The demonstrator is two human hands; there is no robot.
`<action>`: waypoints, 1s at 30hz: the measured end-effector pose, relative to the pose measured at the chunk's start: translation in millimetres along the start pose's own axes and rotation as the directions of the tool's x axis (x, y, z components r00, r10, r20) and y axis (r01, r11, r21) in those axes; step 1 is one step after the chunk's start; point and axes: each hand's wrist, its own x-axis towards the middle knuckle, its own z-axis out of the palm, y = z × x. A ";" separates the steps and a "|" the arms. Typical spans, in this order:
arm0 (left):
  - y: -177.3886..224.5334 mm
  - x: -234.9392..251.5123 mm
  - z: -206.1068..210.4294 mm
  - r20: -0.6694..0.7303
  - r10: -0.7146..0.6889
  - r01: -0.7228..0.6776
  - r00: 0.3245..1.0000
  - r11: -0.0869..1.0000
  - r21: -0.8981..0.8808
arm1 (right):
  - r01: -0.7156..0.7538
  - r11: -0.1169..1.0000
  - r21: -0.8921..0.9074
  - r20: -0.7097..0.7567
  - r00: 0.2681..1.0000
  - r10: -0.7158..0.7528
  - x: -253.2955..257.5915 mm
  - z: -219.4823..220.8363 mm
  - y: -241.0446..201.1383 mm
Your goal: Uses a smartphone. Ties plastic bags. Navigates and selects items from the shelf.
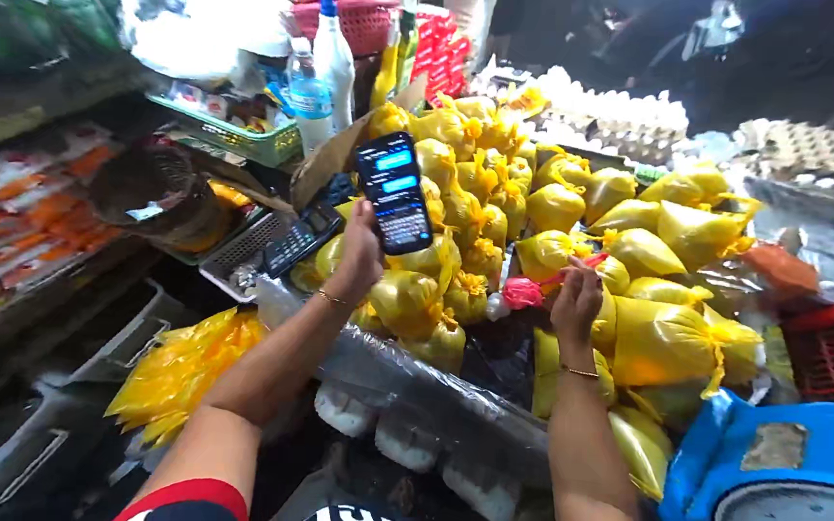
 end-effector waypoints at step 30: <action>14.3 274.0 -215.8 0.088 0.291 -0.303 0.953 0.890 0.340 | -0.510 0.817 -0.269 -0.200 0.860 0.470 -151.4 26.4 -134.7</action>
